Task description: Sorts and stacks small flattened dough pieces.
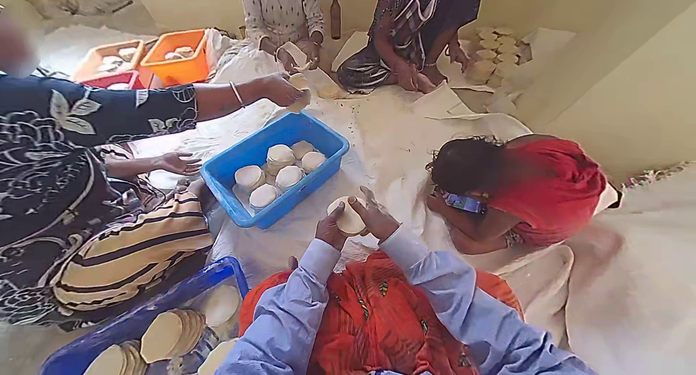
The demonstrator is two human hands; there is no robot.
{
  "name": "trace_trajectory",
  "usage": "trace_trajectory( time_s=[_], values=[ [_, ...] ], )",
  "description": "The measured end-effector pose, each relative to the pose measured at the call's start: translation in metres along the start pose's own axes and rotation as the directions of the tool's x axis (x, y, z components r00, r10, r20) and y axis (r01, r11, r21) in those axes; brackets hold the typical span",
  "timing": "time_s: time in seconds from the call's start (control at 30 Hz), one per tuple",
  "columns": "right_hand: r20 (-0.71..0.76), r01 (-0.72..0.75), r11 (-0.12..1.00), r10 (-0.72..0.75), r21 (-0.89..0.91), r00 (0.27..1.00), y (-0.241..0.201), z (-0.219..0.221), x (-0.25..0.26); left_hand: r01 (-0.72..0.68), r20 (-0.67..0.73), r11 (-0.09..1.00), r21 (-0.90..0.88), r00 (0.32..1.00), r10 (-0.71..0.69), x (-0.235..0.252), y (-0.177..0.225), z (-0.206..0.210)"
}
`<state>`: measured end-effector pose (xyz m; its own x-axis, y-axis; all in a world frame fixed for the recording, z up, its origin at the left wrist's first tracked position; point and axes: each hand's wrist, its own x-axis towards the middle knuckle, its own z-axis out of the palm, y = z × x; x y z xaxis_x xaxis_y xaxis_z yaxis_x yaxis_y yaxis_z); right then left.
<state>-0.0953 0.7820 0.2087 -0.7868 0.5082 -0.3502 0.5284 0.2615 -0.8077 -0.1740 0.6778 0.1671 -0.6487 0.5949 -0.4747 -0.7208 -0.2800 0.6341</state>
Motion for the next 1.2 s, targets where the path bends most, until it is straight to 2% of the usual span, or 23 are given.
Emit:
trace_trajectory(
  time_s=[0.07,0.1,0.17,0.2,0.27,0.33,0.4,0.43,0.5,0.6,0.67,0.8,0.87,0.93,1.0,1.07,1.2],
  values=[
    [-0.076,-0.028,0.991,0.038,0.132,0.996,0.004,-0.018,-0.011,0.057,-0.032,0.997,-0.053,0.998,-0.058,-0.016,0.009,0.0],
    [-0.094,-0.074,0.95,0.107,0.304,0.99,0.011,-0.029,-0.015,0.067,-0.027,0.995,-0.07,0.997,-0.069,-0.024,0.013,0.0],
    [-0.059,-0.166,0.752,0.263,0.638,0.963,0.032,-0.038,-0.021,0.069,0.02,0.993,-0.1,0.998,-0.068,-0.037,0.017,-0.001],
    [-0.006,-0.205,0.63,0.315,0.749,0.949,0.042,-0.035,-0.022,0.069,0.052,0.99,-0.122,0.997,-0.063,-0.042,0.017,0.0],
    [0.161,-0.301,0.419,0.337,0.857,0.928,0.047,-0.024,-0.026,0.084,0.093,0.987,-0.14,0.993,-0.071,-0.049,0.015,0.005],
    [0.218,-0.33,0.313,0.344,0.891,0.913,0.037,-0.008,-0.029,0.108,0.107,0.988,-0.11,0.99,-0.096,-0.055,0.007,0.011],
    [0.13,-0.259,0.33,0.366,0.908,0.922,0.027,0.003,-0.028,0.134,0.097,0.989,-0.061,0.987,-0.127,-0.057,-0.002,0.012],
    [0.063,-0.219,0.376,0.385,0.9,0.921,0.025,0.007,-0.027,0.137,0.078,0.99,-0.033,0.988,-0.134,-0.059,-0.005,0.013],
    [0.021,-0.212,0.449,0.393,0.868,0.919,0.029,0.008,-0.028,0.14,0.045,0.99,0.02,0.989,-0.141,-0.059,-0.008,0.014],
    [0.05,-0.254,0.489,0.392,0.835,0.919,0.03,0.006,-0.035,0.157,0.001,0.985,0.064,0.987,-0.158,-0.059,-0.014,0.014],
    [0.069,-0.244,0.439,0.378,0.865,0.923,0.03,0.006,-0.039,0.183,0.006,0.982,0.051,0.983,-0.183,-0.058,-0.019,0.012],
    [0.261,-0.344,0.326,0.272,0.88,0.926,0.046,-0.004,-0.044,0.243,0.022,0.97,-0.002,0.97,-0.243,-0.047,-0.03,0.01],
    [0.3,-0.374,0.345,0.25,0.861,0.921,0.056,-0.008,-0.04,0.267,0.03,0.964,-0.015,0.963,-0.266,-0.043,-0.032,0.009],
    [0.23,-0.356,0.401,0.328,0.844,0.916,0.056,-0.008,-0.037,0.277,0.034,0.961,0.023,0.96,-0.277,-0.039,-0.033,0.006],
    [0.17,-0.322,0.436,0.353,0.84,0.92,0.057,-0.005,-0.032,0.239,0.015,0.963,0.127,0.97,-0.243,-0.034,-0.033,0.004],
    [0.127,-0.286,0.449,0.352,0.847,0.927,0.064,0.001,-0.027,0.171,-0.039,0.93,0.326,0.985,-0.167,-0.028,-0.035,-0.001],
    [0.065,-0.236,0.481,0.344,0.844,0.937,0.07,0.013,-0.014,0.075,-0.034,0.757,0.649,0.997,-0.07,-0.015,-0.034,-0.015]
  ],
)
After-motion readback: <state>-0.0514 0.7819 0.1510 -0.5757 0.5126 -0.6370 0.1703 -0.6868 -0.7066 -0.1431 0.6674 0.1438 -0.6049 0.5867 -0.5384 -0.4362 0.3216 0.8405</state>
